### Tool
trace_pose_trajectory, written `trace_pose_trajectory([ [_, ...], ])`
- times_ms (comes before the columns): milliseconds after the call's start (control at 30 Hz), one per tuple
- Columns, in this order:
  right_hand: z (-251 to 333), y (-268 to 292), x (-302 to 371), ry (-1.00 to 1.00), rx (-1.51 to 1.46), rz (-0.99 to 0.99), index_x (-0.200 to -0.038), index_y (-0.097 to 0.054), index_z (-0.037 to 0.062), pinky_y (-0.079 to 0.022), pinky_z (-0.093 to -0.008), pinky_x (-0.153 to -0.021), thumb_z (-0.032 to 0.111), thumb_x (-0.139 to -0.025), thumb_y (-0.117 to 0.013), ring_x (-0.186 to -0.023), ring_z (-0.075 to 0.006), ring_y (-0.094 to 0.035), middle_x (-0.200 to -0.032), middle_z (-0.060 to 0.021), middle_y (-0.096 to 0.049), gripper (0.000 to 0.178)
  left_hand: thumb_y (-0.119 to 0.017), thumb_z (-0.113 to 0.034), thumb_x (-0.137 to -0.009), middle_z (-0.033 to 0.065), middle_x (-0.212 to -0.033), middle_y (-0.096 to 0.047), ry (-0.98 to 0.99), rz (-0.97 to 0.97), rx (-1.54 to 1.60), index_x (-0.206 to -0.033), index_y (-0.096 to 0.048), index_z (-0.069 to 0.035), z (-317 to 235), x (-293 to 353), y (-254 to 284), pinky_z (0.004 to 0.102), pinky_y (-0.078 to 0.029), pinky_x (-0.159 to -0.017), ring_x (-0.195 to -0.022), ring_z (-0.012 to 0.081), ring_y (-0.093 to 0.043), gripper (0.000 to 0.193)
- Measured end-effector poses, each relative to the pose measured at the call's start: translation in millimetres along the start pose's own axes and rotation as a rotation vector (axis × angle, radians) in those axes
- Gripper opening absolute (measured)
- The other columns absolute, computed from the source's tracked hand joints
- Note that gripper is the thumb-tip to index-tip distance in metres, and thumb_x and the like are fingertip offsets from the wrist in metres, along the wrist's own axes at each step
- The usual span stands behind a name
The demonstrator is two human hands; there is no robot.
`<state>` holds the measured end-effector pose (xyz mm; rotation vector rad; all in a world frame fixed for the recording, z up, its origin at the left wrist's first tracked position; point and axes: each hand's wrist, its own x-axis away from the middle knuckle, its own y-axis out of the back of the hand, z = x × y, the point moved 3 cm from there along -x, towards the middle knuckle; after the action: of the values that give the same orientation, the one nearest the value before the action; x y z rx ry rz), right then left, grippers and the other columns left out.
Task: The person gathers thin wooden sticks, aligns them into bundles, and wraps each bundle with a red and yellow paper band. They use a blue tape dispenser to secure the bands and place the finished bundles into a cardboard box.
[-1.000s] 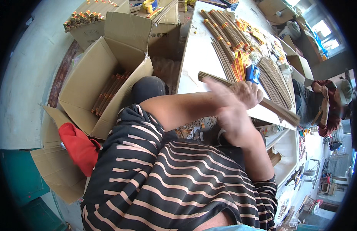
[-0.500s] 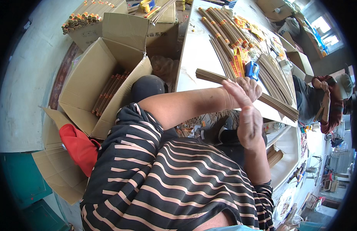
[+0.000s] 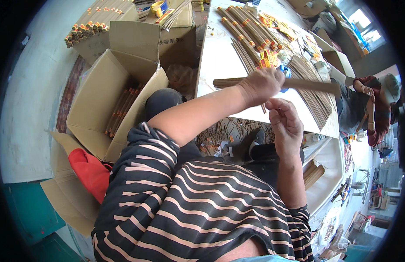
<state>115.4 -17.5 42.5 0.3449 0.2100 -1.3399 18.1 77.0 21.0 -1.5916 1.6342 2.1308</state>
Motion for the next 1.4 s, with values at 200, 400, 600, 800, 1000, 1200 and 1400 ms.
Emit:
trace_pose_trajectory([
  [200,-35,18,-6,-0.162,0.068,-0.065,-0.119,-0.047,-0.0025,-0.039,-0.0297,-0.097,-0.002,-0.082,-0.059,-0.109,-0.0176,-0.05,-0.114,-0.0103,-0.05,0.038,-0.055,-0.019,-0.088,0.0023,-0.069,-0.052,0.535,-0.098,1.041,-0.093,-0.049,-0.001,38,-2,36,0.0255,-0.048,-0.055,-0.059,0.0085,-0.052,0.019],
  [400,-56,8,-11,-0.176,0.051,-0.035,-0.119,-0.048,-0.0018,-0.04,-0.0293,-0.094,0.002,-0.082,-0.062,-0.107,-0.0177,-0.052,-0.11,-0.0104,-0.054,0.04,-0.057,-0.013,-0.087,0.004,-0.069,-0.055,0.616,-0.175,1.272,-0.077,-0.05,-0.003,33,12,40,0.0267,-0.049,-0.062,-0.063,0.0114,-0.056,0.016],
  [600,-51,-5,-27,-0.063,0.225,0.04,-0.122,-0.044,-0.0022,-0.037,-0.0324,-0.098,0.007,-0.077,-0.068,-0.112,-0.0207,-0.049,-0.114,-0.0127,-0.053,0.052,-0.061,-0.014,-0.085,0.0036,-0.072,-0.056,0.576,-0.213,1.343,-0.084,-0.05,-0.003,29,7,47,0.0242,-0.049,-0.062,-0.065,0.01,-0.057,0.016],
  [800,-43,-42,-69,0.002,0.199,0.019,-0.111,-0.051,0.001,-0.048,-0.0341,-0.073,0.022,-0.075,-0.07,-0.084,-0.0267,-0.061,-0.093,-0.0171,-0.06,0.045,-0.06,-0.011,-0.084,0.006,-0.068,-0.056,0.607,-0.295,1.342,-0.079,-0.05,-0.004,18,-16,79,0.0289,-0.05,-0.062,-0.063,0.0144,-0.058,0.013],
  [1000,-23,-47,-60,-0.363,-0.032,0.303,-0.084,-0.052,0.0029,-0.041,-0.0248,-0.045,0.025,-0.082,-0.066,-0.049,-0.0123,-0.053,-0.06,-0.0046,-0.054,0.027,-0.061,-0.026,-0.085,0.0016,-0.065,-0.051,0.668,-0.155,1.72,-0.075,-0.05,-0.01,53,-24,106,0.0268,-0.044,-0.051,-0.058,0.013,-0.052,0.022],
  [1200,-18,-47,-43,-0.53,-0.536,0.517,-0.076,-0.048,0.0067,-0.033,-0.0209,-0.035,0.021,-0.083,-0.065,-0.035,-0.0078,-0.04,-0.05,0.0011,-0.045,0.023,-0.06,-0.027,-0.086,-0.0003,-0.06,-0.048,0.564,-0.034,2.038,-0.069,-0.049,-0.011,54,-25,101,0.0251,-0.04,-0.049,-0.054,0.0118,-0.048,0.026],
  [1400,-14,-47,-37,-0.493,-0.392,0.458,-0.073,-0.048,0.0068,-0.034,-0.0213,-0.036,0.016,-0.082,-0.066,-0.039,-0.0072,-0.043,-0.051,0.0006,-0.046,0.022,-0.061,-0.026,-0.085,-0.0018,-0.054,-0.044,0.547,-0.079,1.972,-0.066,-0.047,-0.011,36,-35,118,0.0232,-0.038,-0.042,-0.048,0.0106,-0.046,0.029],
])
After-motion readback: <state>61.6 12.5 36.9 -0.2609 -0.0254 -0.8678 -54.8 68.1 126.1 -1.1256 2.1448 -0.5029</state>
